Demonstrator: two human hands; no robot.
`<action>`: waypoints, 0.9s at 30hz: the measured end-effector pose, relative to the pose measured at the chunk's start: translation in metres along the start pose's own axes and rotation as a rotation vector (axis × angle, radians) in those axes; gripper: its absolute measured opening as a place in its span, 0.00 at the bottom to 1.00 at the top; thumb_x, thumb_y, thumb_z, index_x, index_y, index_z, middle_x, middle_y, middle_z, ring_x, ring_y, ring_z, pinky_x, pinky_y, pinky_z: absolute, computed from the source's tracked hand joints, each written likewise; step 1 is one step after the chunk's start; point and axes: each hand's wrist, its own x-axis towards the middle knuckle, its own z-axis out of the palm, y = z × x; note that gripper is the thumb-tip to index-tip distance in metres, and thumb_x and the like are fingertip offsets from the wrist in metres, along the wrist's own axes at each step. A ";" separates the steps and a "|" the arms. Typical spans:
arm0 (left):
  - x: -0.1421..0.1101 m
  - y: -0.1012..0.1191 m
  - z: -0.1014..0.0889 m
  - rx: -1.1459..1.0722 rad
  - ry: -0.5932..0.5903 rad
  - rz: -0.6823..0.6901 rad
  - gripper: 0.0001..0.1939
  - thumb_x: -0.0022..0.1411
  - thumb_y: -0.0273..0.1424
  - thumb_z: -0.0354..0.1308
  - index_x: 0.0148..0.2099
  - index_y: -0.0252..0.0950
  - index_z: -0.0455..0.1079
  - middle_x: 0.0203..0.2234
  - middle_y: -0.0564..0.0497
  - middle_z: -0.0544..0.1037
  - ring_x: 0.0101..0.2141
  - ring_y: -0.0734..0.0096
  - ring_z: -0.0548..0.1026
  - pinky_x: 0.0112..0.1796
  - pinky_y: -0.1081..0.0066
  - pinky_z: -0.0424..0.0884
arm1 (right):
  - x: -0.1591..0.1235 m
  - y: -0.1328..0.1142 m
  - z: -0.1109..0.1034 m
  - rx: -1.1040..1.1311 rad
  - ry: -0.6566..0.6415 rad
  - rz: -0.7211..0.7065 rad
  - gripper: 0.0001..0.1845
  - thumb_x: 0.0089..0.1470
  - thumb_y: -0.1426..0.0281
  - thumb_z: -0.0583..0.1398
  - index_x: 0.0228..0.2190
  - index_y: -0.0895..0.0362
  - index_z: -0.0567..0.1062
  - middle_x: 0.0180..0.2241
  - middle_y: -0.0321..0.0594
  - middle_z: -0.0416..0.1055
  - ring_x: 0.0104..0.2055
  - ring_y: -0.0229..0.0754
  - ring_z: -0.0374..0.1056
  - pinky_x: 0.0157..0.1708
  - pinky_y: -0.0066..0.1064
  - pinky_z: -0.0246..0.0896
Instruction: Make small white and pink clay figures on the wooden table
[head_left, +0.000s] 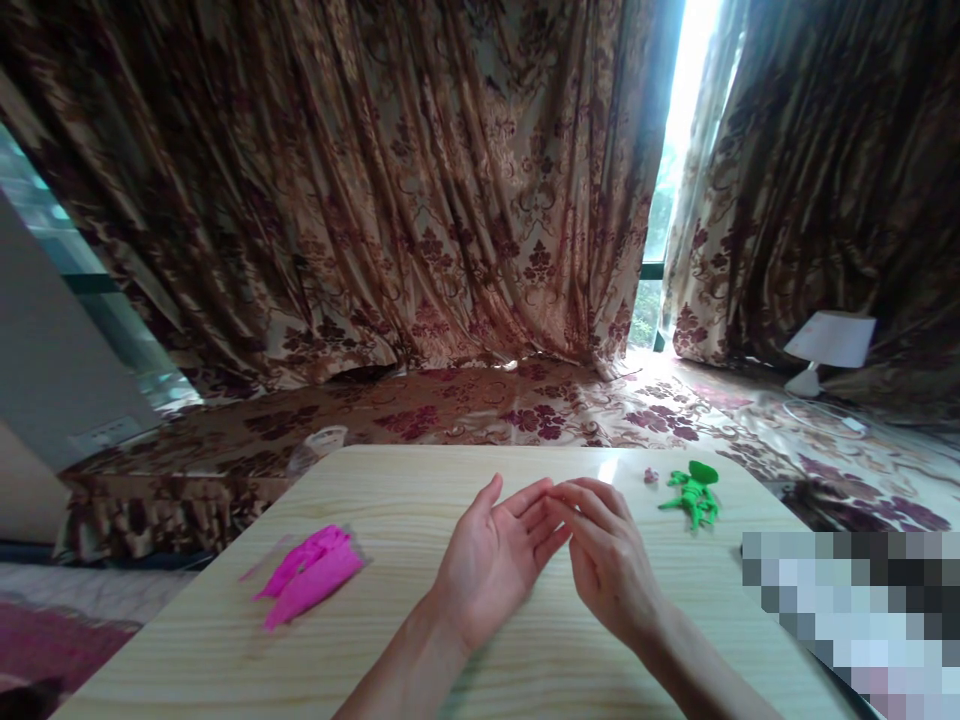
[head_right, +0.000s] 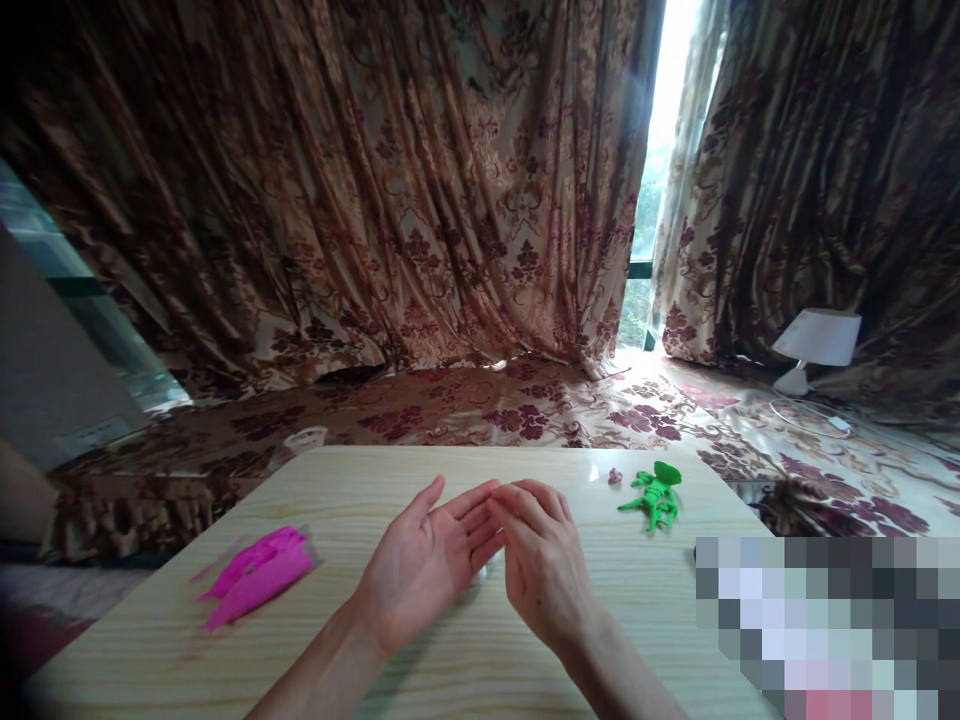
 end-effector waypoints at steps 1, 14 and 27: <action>0.000 0.000 0.000 0.005 0.003 0.004 0.23 0.62 0.39 0.45 0.50 0.25 0.64 0.38 0.41 0.72 0.40 0.67 0.71 0.49 0.67 0.61 | 0.000 -0.001 0.000 0.001 -0.011 -0.009 0.20 0.53 0.81 0.50 0.46 0.56 0.69 0.47 0.43 0.66 0.50 0.46 0.57 0.49 0.43 0.57; 0.000 0.001 0.002 0.013 -0.019 -0.033 0.22 0.63 0.39 0.44 0.46 0.25 0.66 0.38 0.40 0.73 0.39 0.68 0.71 0.48 0.67 0.61 | 0.002 -0.003 0.001 -0.027 -0.064 -0.036 0.21 0.52 0.80 0.51 0.48 0.58 0.68 0.47 0.44 0.66 0.51 0.46 0.57 0.49 0.42 0.56; 0.001 0.000 0.001 0.158 0.047 -0.043 0.21 0.62 0.40 0.45 0.43 0.27 0.69 0.37 0.40 0.75 0.39 0.68 0.73 0.46 0.69 0.64 | 0.002 -0.005 -0.001 -0.076 -0.040 -0.025 0.22 0.49 0.81 0.52 0.47 0.57 0.68 0.46 0.44 0.67 0.51 0.48 0.57 0.49 0.45 0.57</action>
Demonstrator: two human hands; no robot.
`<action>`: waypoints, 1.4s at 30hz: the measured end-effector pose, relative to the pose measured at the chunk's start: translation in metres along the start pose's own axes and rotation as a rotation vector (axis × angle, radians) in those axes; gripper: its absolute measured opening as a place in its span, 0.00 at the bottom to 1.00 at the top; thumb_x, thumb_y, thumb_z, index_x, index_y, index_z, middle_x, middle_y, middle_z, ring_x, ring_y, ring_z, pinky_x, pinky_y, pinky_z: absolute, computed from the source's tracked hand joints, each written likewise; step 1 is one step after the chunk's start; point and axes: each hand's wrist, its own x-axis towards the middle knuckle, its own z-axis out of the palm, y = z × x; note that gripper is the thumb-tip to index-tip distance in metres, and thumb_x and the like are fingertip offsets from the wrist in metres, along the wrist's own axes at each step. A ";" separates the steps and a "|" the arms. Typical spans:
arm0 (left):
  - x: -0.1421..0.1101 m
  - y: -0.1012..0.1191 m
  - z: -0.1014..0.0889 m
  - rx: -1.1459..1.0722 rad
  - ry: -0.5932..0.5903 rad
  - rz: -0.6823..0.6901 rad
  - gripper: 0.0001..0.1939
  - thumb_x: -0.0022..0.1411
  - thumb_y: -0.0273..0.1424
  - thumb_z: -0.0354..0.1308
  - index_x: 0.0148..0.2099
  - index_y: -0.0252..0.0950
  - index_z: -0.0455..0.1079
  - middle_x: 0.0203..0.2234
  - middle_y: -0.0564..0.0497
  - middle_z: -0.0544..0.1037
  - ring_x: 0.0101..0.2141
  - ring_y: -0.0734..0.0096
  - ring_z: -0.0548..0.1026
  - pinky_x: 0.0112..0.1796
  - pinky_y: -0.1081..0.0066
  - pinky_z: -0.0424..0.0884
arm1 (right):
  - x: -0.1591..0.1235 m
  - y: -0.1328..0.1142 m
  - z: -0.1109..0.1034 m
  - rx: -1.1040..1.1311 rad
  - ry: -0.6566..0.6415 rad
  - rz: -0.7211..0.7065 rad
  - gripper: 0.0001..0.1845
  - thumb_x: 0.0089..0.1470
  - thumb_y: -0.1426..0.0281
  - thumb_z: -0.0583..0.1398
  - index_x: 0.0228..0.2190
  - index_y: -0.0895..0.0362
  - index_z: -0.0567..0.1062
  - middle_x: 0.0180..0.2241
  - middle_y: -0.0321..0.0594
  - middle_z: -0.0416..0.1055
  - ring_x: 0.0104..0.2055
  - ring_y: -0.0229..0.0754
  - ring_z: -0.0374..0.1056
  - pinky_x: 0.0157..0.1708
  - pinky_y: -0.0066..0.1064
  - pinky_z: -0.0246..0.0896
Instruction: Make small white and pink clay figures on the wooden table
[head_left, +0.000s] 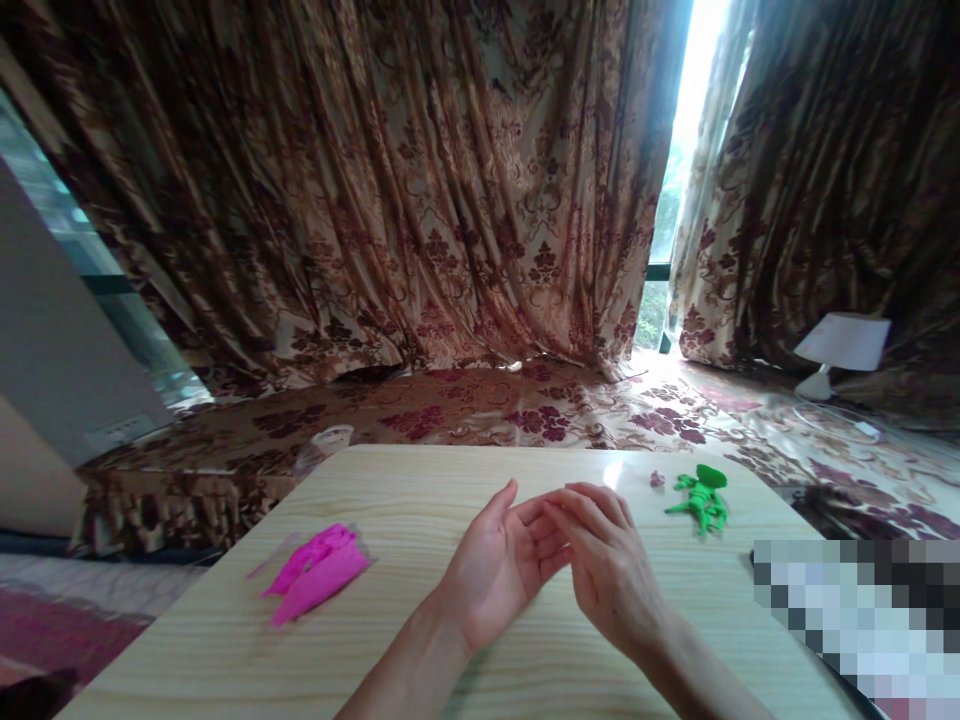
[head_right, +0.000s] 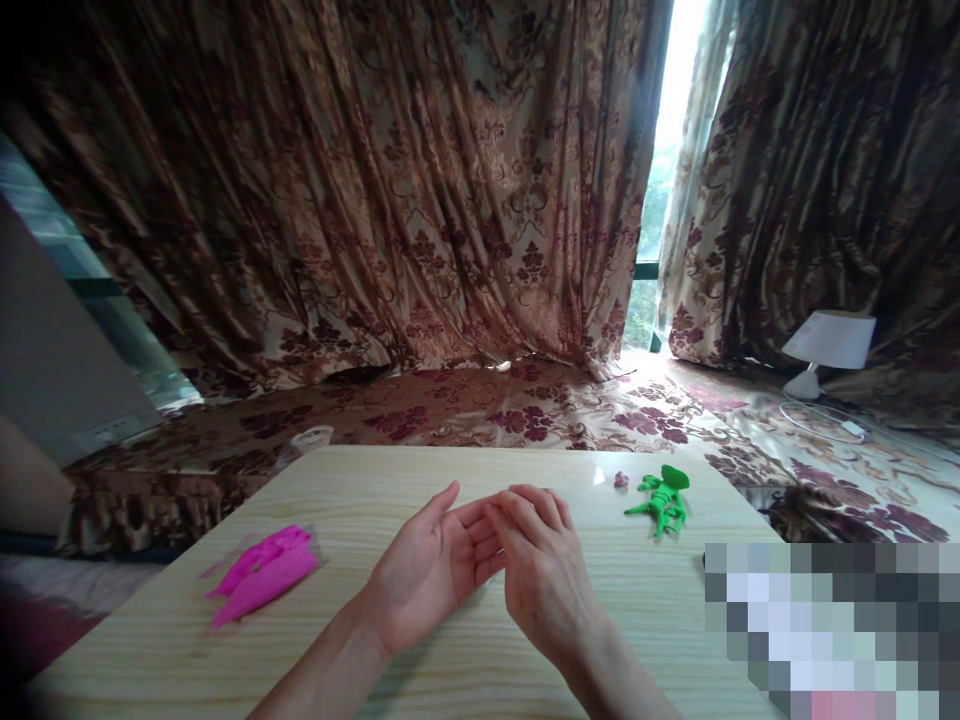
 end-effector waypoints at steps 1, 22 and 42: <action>0.001 -0.001 -0.001 0.035 0.017 -0.004 0.20 0.62 0.39 0.46 0.43 0.27 0.69 0.38 0.40 0.75 0.39 0.68 0.73 0.46 0.68 0.64 | 0.000 0.001 0.000 -0.005 0.009 0.016 0.22 0.49 0.81 0.52 0.46 0.57 0.69 0.46 0.45 0.67 0.50 0.49 0.57 0.49 0.46 0.57; 0.004 -0.010 -0.018 0.365 0.271 0.111 0.09 0.53 0.31 0.60 0.36 0.32 0.72 0.29 0.49 0.75 0.30 0.76 0.72 0.34 0.74 0.70 | 0.002 0.003 0.000 0.093 0.103 0.132 0.08 0.52 0.75 0.57 0.35 0.54 0.72 0.38 0.42 0.68 0.43 0.44 0.63 0.41 0.39 0.63; 0.003 -0.009 -0.018 0.525 0.312 0.138 0.10 0.51 0.33 0.61 0.34 0.31 0.72 0.26 0.47 0.74 0.25 0.76 0.72 0.29 0.75 0.69 | 0.004 0.003 -0.002 0.145 0.121 0.090 0.08 0.52 0.76 0.57 0.33 0.54 0.73 0.37 0.42 0.68 0.41 0.44 0.64 0.38 0.38 0.65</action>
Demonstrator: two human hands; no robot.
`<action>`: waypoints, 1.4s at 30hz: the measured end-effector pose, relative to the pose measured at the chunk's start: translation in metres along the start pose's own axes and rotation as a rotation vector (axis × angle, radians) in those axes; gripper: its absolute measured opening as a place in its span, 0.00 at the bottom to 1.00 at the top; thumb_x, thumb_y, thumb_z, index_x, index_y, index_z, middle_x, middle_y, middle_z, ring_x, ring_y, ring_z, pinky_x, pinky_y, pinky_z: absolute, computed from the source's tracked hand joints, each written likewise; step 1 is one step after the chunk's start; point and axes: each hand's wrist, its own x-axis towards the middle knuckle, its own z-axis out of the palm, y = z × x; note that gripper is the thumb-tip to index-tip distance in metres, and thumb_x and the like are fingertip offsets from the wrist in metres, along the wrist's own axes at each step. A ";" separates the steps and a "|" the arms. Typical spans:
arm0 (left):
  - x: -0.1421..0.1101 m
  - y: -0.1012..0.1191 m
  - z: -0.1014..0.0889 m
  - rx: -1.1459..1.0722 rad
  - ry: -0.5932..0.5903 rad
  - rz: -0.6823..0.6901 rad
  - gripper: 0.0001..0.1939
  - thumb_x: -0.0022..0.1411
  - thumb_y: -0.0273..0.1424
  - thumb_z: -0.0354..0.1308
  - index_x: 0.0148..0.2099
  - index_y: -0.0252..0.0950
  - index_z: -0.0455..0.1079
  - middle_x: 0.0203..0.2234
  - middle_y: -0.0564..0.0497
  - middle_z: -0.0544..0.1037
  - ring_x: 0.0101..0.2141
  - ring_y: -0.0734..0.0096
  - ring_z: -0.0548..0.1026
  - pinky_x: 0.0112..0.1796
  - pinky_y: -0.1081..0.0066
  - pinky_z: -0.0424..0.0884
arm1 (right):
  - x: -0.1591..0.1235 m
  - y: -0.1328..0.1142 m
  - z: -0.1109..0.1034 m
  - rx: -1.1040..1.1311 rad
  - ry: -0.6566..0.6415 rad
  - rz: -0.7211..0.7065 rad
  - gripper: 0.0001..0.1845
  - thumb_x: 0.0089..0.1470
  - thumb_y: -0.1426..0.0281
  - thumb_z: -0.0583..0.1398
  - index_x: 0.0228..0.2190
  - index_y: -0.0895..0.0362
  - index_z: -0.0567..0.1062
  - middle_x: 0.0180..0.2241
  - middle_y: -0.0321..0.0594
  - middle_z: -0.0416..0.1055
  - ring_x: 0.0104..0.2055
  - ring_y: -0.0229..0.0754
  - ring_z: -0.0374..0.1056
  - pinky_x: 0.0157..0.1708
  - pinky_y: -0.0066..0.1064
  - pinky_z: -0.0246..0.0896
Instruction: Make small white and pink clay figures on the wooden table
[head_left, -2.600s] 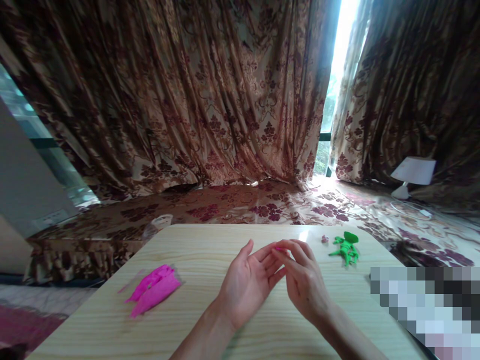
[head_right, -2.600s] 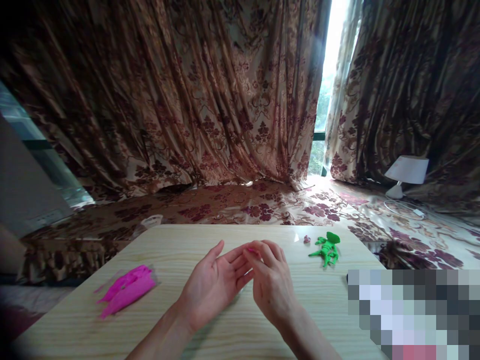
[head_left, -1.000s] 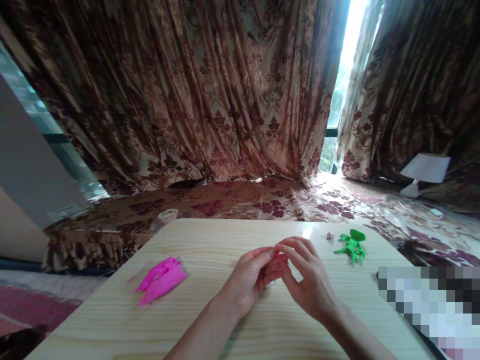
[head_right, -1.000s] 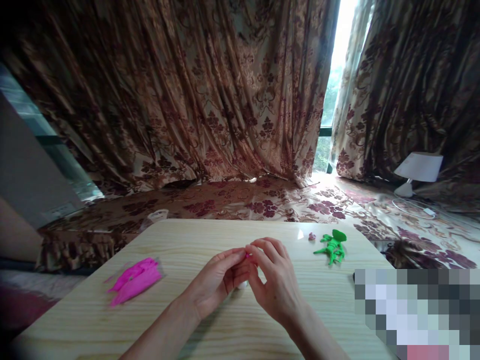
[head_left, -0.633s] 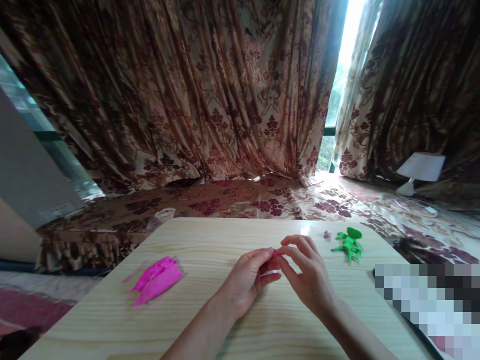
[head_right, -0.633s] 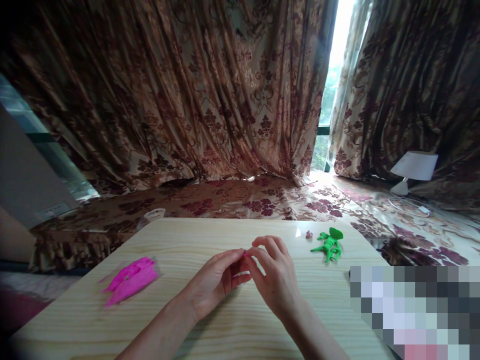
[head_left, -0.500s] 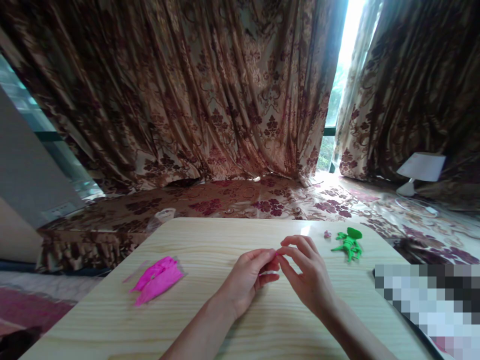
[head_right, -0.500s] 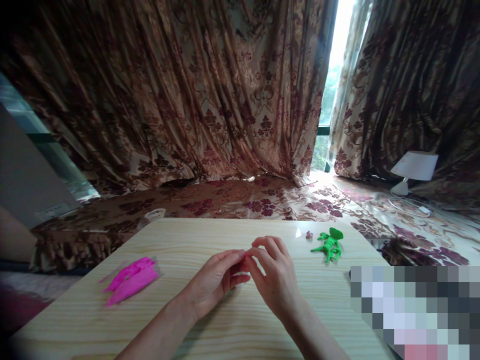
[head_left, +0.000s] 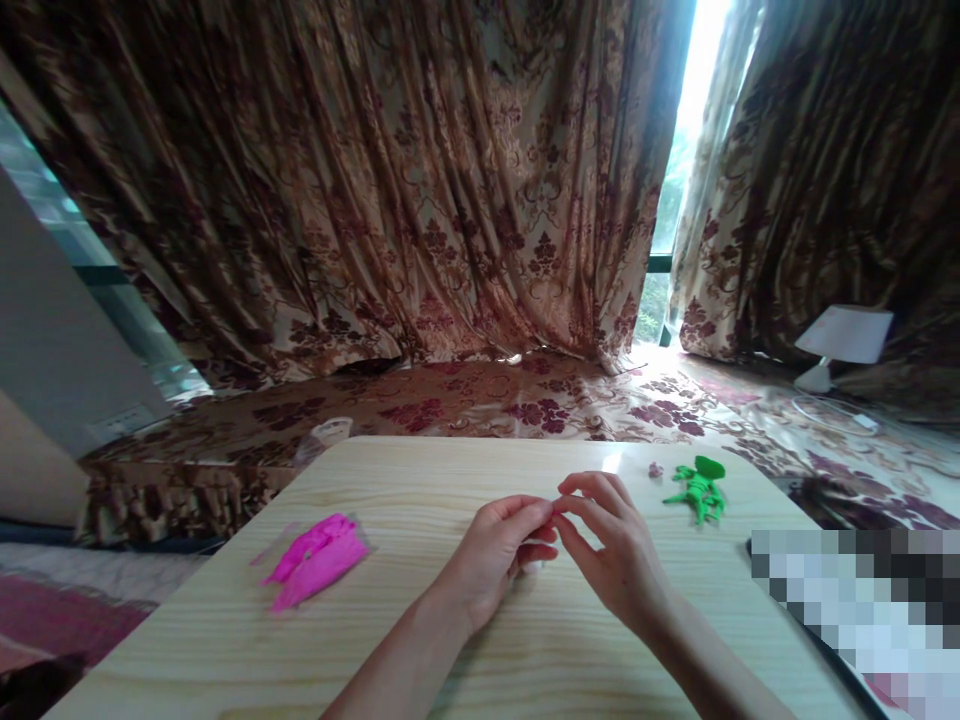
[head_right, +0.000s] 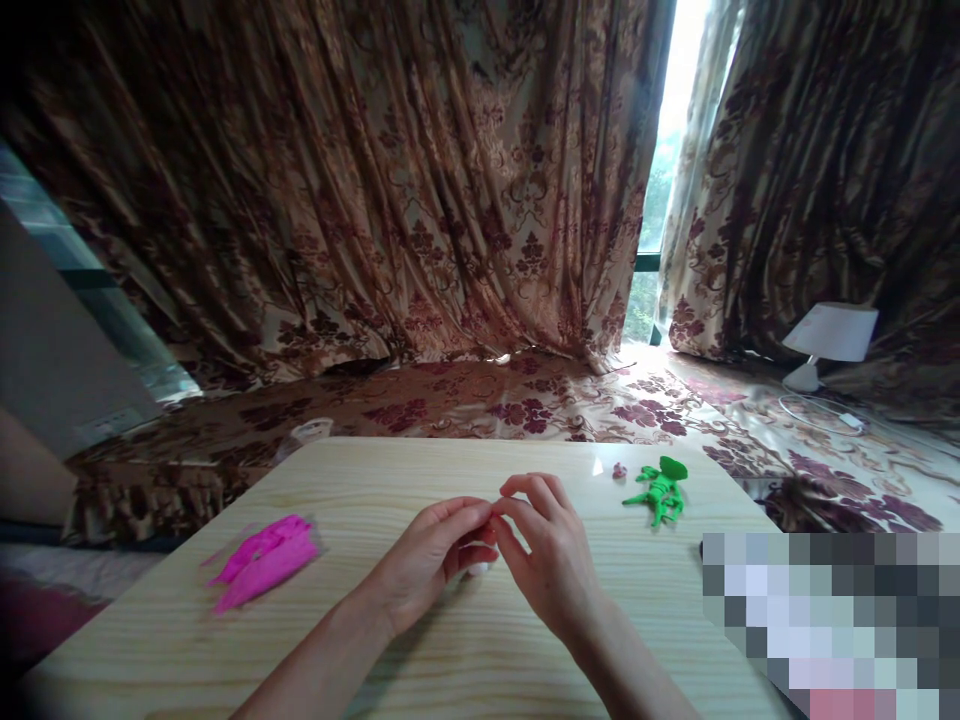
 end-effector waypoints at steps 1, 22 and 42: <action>0.000 0.000 0.000 -0.019 -0.009 -0.012 0.10 0.51 0.32 0.61 0.34 0.31 0.72 0.26 0.48 0.74 0.26 0.75 0.72 0.30 0.75 0.70 | 0.000 -0.001 0.000 0.011 -0.001 0.001 0.08 0.52 0.76 0.56 0.33 0.54 0.73 0.36 0.42 0.68 0.41 0.44 0.64 0.38 0.38 0.65; 0.002 0.004 -0.002 0.052 0.013 0.003 0.10 0.52 0.35 0.60 0.30 0.31 0.69 0.24 0.50 0.72 0.24 0.76 0.71 0.28 0.75 0.68 | 0.001 0.001 0.000 0.253 0.098 0.238 0.05 0.52 0.75 0.55 0.30 0.56 0.71 0.34 0.41 0.67 0.37 0.41 0.65 0.33 0.33 0.64; 0.009 0.007 -0.011 0.100 0.163 0.145 0.10 0.53 0.32 0.59 0.36 0.31 0.71 0.37 0.43 0.75 0.33 0.71 0.72 0.31 0.73 0.69 | -0.002 0.017 0.010 0.607 0.130 0.633 0.08 0.51 0.65 0.59 0.30 0.57 0.72 0.29 0.38 0.69 0.31 0.38 0.64 0.29 0.28 0.60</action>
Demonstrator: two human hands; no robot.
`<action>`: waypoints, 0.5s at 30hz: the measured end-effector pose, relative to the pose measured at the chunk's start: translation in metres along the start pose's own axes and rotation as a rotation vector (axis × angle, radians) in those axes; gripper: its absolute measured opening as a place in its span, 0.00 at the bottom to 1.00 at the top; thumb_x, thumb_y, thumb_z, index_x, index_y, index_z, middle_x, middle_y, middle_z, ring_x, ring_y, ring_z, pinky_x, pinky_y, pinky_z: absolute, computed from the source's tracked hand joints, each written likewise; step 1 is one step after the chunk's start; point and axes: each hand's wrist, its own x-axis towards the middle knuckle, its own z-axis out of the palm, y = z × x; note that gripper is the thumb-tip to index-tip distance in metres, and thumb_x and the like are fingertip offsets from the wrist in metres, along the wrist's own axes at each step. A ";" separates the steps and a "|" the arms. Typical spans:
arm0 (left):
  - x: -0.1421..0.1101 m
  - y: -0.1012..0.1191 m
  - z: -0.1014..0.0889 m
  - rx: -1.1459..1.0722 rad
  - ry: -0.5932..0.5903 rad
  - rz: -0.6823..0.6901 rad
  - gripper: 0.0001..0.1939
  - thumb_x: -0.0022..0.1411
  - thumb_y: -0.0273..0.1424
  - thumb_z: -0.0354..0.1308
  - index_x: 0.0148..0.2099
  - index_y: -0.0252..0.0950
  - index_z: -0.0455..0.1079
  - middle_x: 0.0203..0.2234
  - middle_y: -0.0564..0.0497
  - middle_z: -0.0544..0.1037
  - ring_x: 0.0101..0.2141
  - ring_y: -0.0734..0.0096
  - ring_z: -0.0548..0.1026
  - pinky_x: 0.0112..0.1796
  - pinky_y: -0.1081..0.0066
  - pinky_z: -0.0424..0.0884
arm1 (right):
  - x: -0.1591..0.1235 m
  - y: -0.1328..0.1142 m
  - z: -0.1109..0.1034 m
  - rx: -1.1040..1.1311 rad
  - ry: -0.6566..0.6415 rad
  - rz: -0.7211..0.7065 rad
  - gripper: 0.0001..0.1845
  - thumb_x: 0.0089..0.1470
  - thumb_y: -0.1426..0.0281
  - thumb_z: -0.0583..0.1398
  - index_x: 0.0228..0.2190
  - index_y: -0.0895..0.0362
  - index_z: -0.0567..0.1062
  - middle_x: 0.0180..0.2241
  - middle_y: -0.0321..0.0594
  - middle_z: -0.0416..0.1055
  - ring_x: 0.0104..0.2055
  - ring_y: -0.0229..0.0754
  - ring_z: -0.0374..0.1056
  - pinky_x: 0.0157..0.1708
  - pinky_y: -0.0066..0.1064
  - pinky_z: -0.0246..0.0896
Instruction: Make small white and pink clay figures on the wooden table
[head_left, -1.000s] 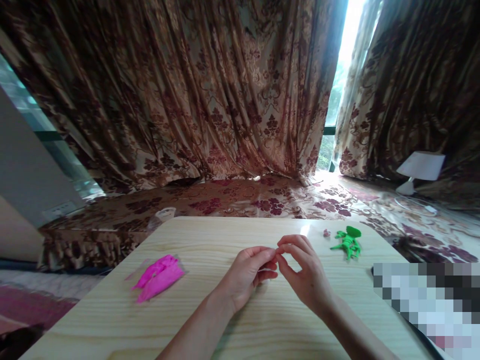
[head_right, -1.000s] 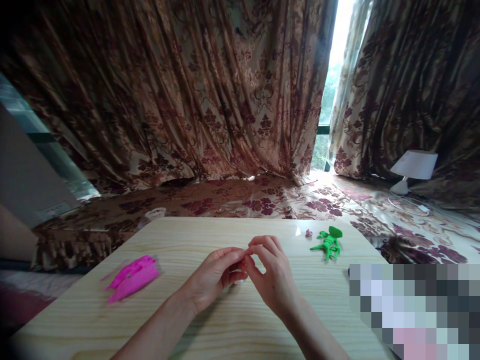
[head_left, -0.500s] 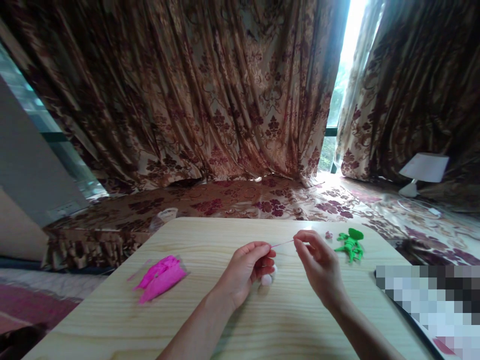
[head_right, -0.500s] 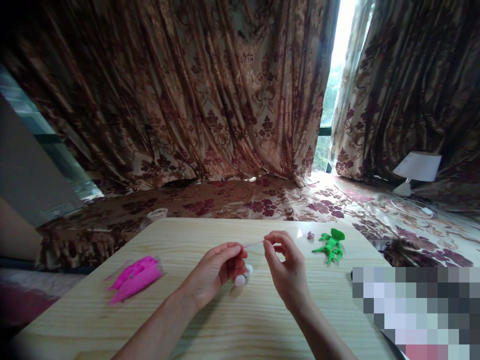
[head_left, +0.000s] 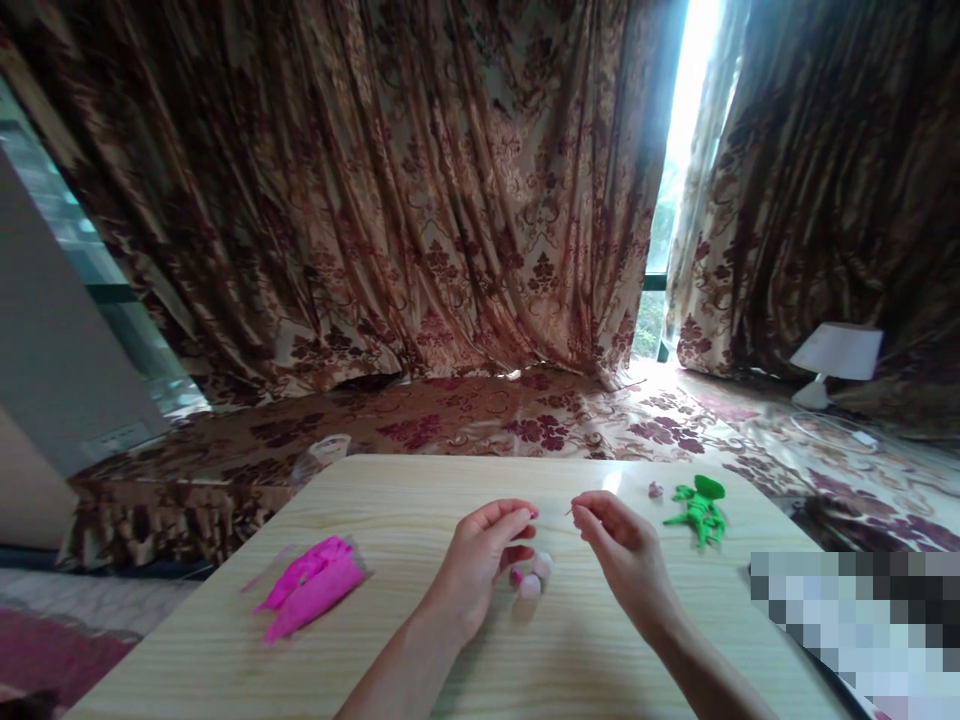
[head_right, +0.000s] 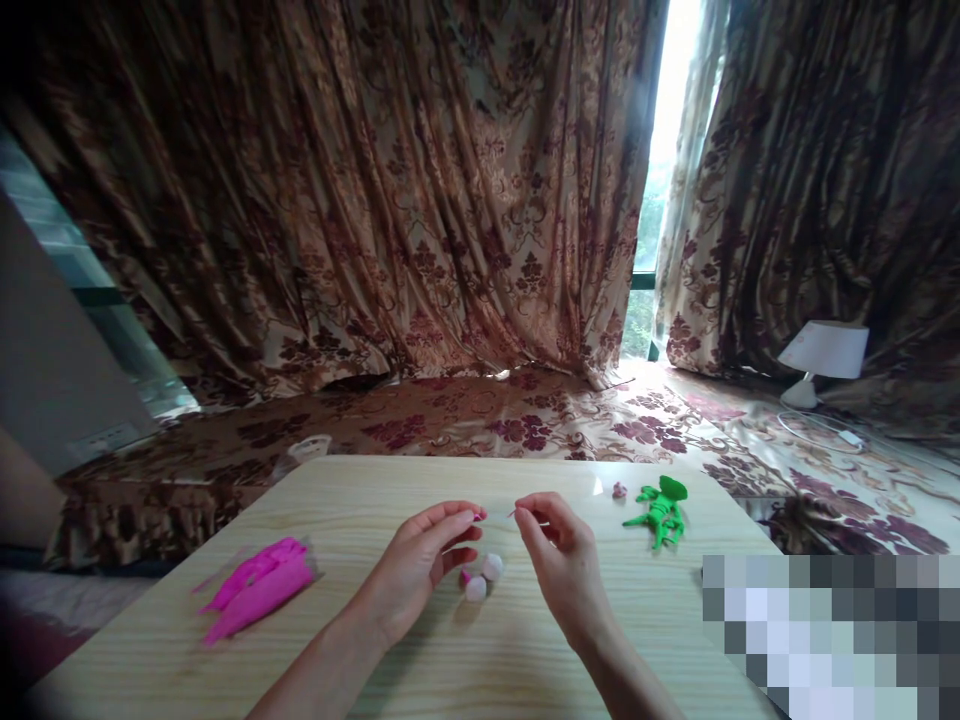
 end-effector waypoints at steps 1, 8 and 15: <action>-0.001 0.000 0.001 -0.027 -0.027 -0.015 0.10 0.53 0.32 0.59 0.37 0.32 0.70 0.38 0.43 0.74 0.33 0.71 0.72 0.31 0.73 0.69 | 0.000 0.002 0.001 0.004 -0.007 0.024 0.08 0.51 0.65 0.59 0.30 0.58 0.72 0.29 0.39 0.69 0.31 0.38 0.64 0.29 0.28 0.60; -0.003 0.003 0.004 -0.237 -0.081 -0.120 0.08 0.53 0.28 0.59 0.38 0.33 0.69 0.31 0.47 0.74 0.29 0.74 0.72 0.28 0.75 0.69 | -0.002 0.002 0.004 0.090 -0.096 0.148 0.10 0.51 0.64 0.59 0.30 0.58 0.72 0.27 0.38 0.71 0.28 0.36 0.65 0.27 0.28 0.59; -0.001 0.004 0.002 -0.298 -0.056 -0.145 0.09 0.53 0.26 0.59 0.39 0.32 0.69 0.27 0.50 0.72 0.27 0.77 0.72 0.27 0.75 0.70 | -0.003 0.002 0.004 0.136 -0.099 0.206 0.09 0.48 0.65 0.61 0.31 0.59 0.72 0.25 0.37 0.72 0.26 0.35 0.65 0.26 0.26 0.60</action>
